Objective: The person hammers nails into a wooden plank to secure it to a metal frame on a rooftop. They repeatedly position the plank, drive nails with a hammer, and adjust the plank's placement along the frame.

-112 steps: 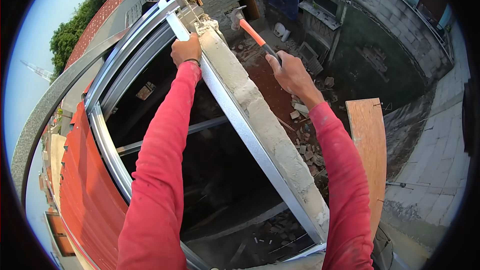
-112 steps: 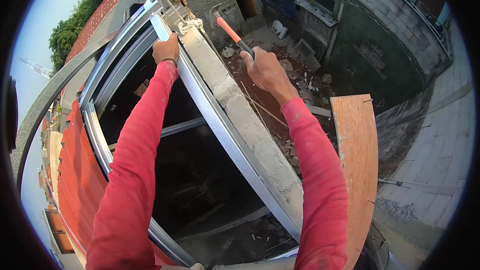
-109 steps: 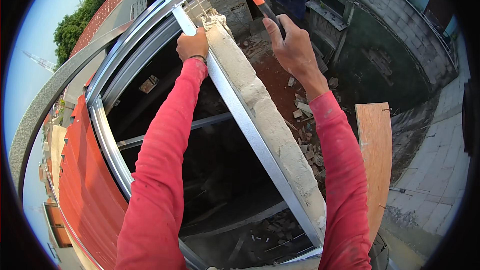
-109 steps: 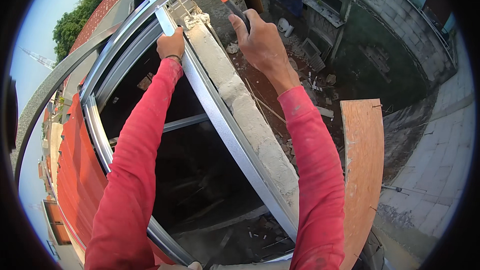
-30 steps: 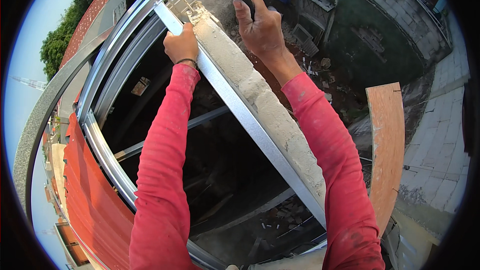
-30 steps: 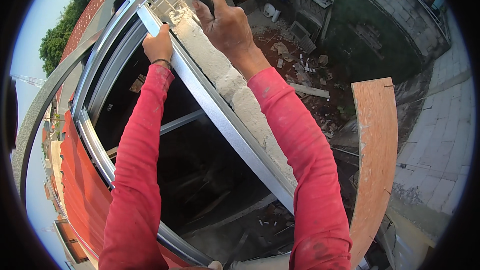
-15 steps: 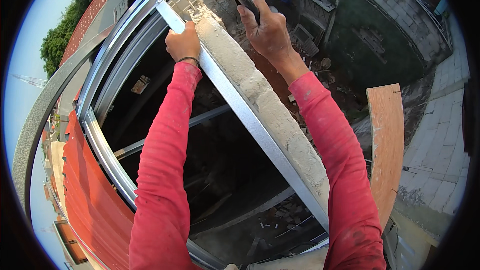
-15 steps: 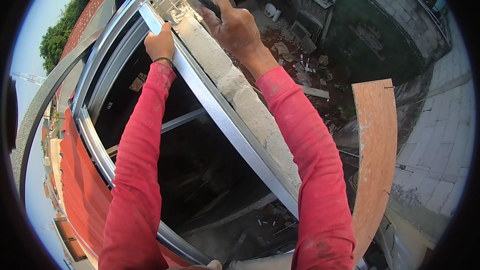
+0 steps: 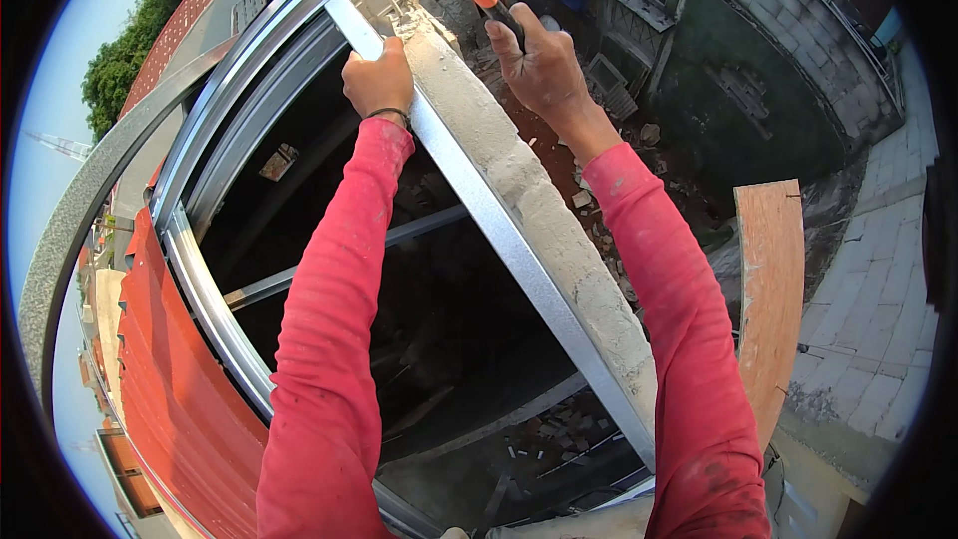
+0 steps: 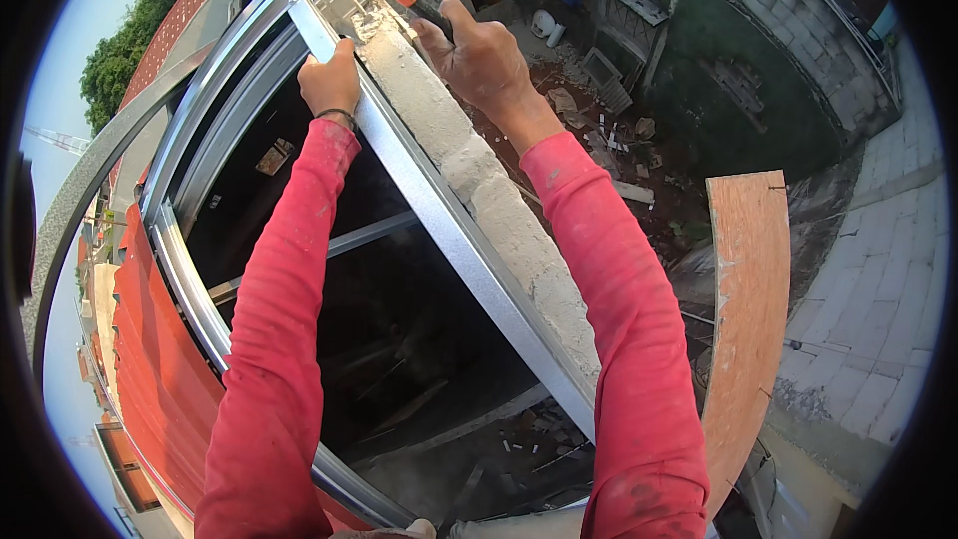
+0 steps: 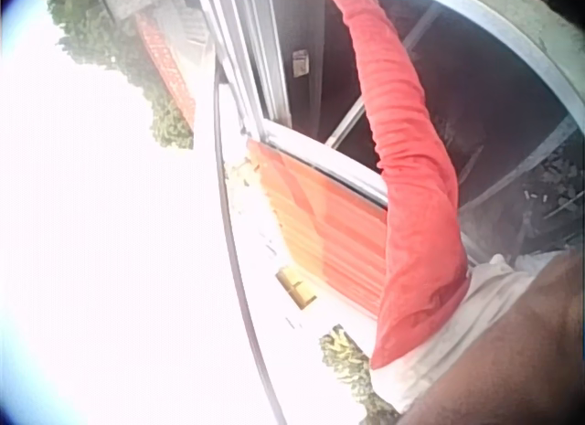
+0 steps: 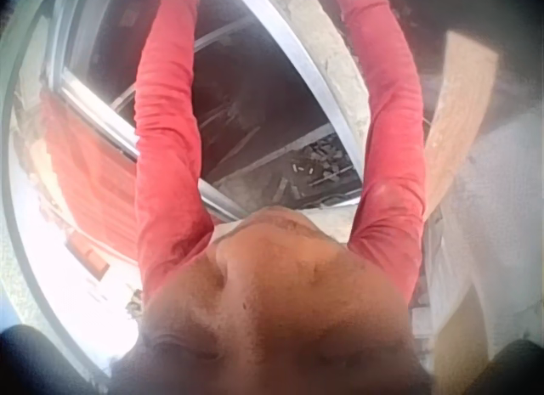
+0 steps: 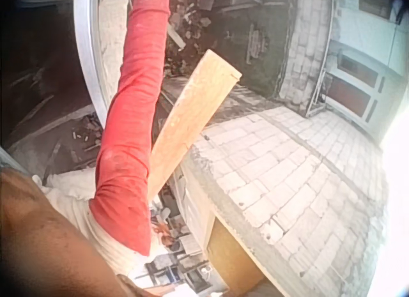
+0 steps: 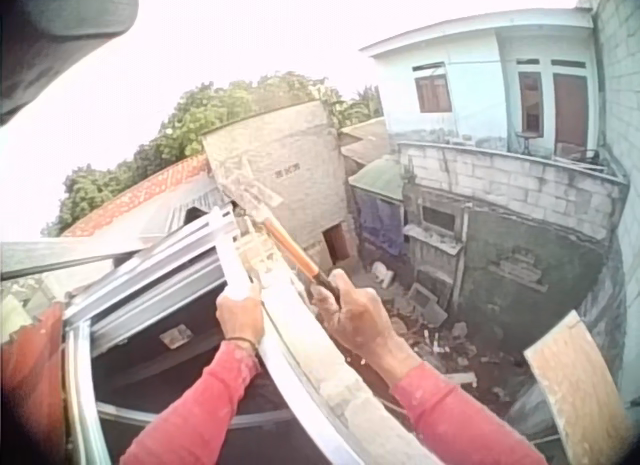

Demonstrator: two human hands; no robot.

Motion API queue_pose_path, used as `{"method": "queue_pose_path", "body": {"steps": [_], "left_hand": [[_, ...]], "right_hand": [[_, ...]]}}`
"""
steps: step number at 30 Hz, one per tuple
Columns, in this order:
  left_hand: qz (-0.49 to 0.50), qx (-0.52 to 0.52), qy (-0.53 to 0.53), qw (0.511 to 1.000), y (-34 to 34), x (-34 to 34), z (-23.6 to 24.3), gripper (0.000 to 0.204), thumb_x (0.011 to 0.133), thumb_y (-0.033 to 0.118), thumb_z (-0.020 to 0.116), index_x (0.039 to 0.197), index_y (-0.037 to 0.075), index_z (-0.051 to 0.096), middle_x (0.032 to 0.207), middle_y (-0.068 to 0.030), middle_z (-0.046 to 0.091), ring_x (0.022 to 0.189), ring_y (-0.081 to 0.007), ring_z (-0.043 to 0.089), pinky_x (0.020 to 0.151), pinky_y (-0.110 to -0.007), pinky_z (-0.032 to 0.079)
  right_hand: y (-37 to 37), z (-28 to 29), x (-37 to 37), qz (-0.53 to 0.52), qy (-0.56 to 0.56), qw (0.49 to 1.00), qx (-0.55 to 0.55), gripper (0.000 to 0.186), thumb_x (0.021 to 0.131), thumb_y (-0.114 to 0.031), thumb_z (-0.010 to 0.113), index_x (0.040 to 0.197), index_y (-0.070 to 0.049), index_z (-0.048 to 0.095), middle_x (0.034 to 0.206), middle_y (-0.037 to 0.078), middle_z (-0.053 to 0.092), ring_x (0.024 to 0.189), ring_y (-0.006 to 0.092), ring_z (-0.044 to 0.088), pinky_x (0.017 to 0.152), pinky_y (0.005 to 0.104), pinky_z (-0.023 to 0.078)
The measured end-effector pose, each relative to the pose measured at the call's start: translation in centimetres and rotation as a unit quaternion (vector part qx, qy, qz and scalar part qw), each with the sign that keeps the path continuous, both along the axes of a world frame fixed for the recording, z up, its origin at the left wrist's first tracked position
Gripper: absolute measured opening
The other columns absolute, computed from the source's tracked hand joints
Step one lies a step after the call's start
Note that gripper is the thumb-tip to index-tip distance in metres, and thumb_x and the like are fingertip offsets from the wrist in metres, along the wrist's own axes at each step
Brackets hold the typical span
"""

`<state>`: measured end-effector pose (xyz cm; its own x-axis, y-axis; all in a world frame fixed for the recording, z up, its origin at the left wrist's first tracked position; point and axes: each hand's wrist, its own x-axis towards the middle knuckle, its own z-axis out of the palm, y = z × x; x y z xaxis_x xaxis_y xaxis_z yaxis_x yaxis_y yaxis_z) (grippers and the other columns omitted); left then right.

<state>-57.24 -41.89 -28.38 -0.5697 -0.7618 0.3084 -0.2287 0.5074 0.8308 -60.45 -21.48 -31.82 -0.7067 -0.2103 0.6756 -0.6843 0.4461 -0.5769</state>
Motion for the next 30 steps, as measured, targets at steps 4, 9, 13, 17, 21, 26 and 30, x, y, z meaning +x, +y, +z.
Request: {"method": "queue_pose_path", "body": {"steps": [4, 9, 13, 17, 21, 26, 30], "left_hand": [[-0.014, 0.002, 0.031, 0.999, 0.3, -0.3, -0.4, 0.040, 0.082, 0.032, 0.072, 0.101, -0.003, 0.075, 0.101, -0.0243, 0.078, 0.100, -0.0389, 0.076, 0.094, -0.045, 0.056], [-0.002, 0.013, 0.008, 1.000, -0.6, 0.1, -0.4, 0.040, 0.083, 0.032, 0.072, 0.102, -0.003, 0.075, 0.103, -0.0242, 0.078, 0.102, -0.0389, 0.075, 0.094, -0.045, 0.056], [-0.002, 0.004, 0.000, 1.000, -0.7, 0.0, -0.2, 0.041, 0.083, 0.033, 0.072, 0.102, -0.003, 0.075, 0.103, -0.0242, 0.078, 0.101, -0.0391, 0.075, 0.094, -0.045, 0.056], [0.005, -0.010, -0.002, 1.000, -0.6, -0.1, -0.2, 0.042, 0.083, 0.034, 0.072, 0.103, -0.003, 0.075, 0.104, -0.0240, 0.078, 0.102, -0.0393, 0.075, 0.094, -0.045, 0.056], [-0.013, -0.002, 0.016, 1.000, -0.4, -0.5, -0.7, 0.042, 0.083, 0.033, 0.071, 0.103, -0.003, 0.075, 0.103, -0.0234, 0.078, 0.102, -0.0386, 0.075, 0.095, -0.044, 0.055], [-0.018, -0.014, 0.017, 1.000, -2.1, 0.0, -0.8, 0.043, 0.083, 0.034, 0.071, 0.104, -0.003, 0.075, 0.104, -0.0230, 0.078, 0.102, -0.0389, 0.074, 0.095, -0.044, 0.055], [-0.033, -0.014, 0.017, 0.999, -1.6, -0.7, -1.1, 0.045, 0.083, 0.035, 0.072, 0.104, -0.005, 0.075, 0.105, -0.0233, 0.078, 0.103, -0.0384, 0.074, 0.095, -0.043, 0.054]], "right_hand": [[2.5, -6.1, -3.7, -0.117, -0.201, 0.948, 0.217, 0.063, 0.107, -0.057, 0.051, 0.103, 0.004, 0.067, 0.080, 0.030, 0.070, 0.083, 0.0498, 0.071, 0.073, 0.0587, 0.056], [3.2, -0.1, -1.2, -0.025, -0.243, 0.969, 0.028, 0.066, 0.109, -0.059, 0.044, 0.106, 0.003, 0.069, 0.091, 0.033, 0.071, 0.093, 0.0510, 0.070, 0.079, 0.0601, 0.054], [0.1, 2.3, 0.9, 0.035, -0.135, 0.989, -0.041, 0.065, 0.109, -0.059, 0.044, 0.106, 0.000, 0.071, 0.094, 0.033, 0.072, 0.093, 0.0518, 0.070, 0.077, 0.0603, 0.054], [2.3, -3.7, -1.8, -0.028, -0.244, 0.932, 0.267, 0.067, 0.109, -0.060, 0.044, 0.104, 0.000, 0.074, 0.096, 0.033, 0.072, 0.094, 0.0522, 0.071, 0.078, 0.0605, 0.054], [5.0, -7.3, -3.6, -0.119, -0.349, 0.920, 0.131, 0.071, 0.109, -0.060, 0.042, 0.095, 0.004, 0.070, 0.087, 0.031, 0.071, 0.089, 0.0497, 0.071, 0.077, 0.0573, 0.052], [4.3, -2.6, 0.3, -0.001, -0.294, 0.953, 0.067, 0.069, 0.109, -0.059, 0.043, 0.095, 0.003, 0.070, 0.083, 0.031, 0.069, 0.088, 0.0492, 0.070, 0.076, 0.0546, 0.054], [3.2, -3.6, 0.5, 0.025, -0.157, 0.979, 0.128, 0.068, 0.109, -0.060, 0.043, 0.098, 0.001, 0.071, 0.079, 0.028, 0.069, 0.085, 0.0473, 0.072, 0.074, 0.0535, 0.057]]}}
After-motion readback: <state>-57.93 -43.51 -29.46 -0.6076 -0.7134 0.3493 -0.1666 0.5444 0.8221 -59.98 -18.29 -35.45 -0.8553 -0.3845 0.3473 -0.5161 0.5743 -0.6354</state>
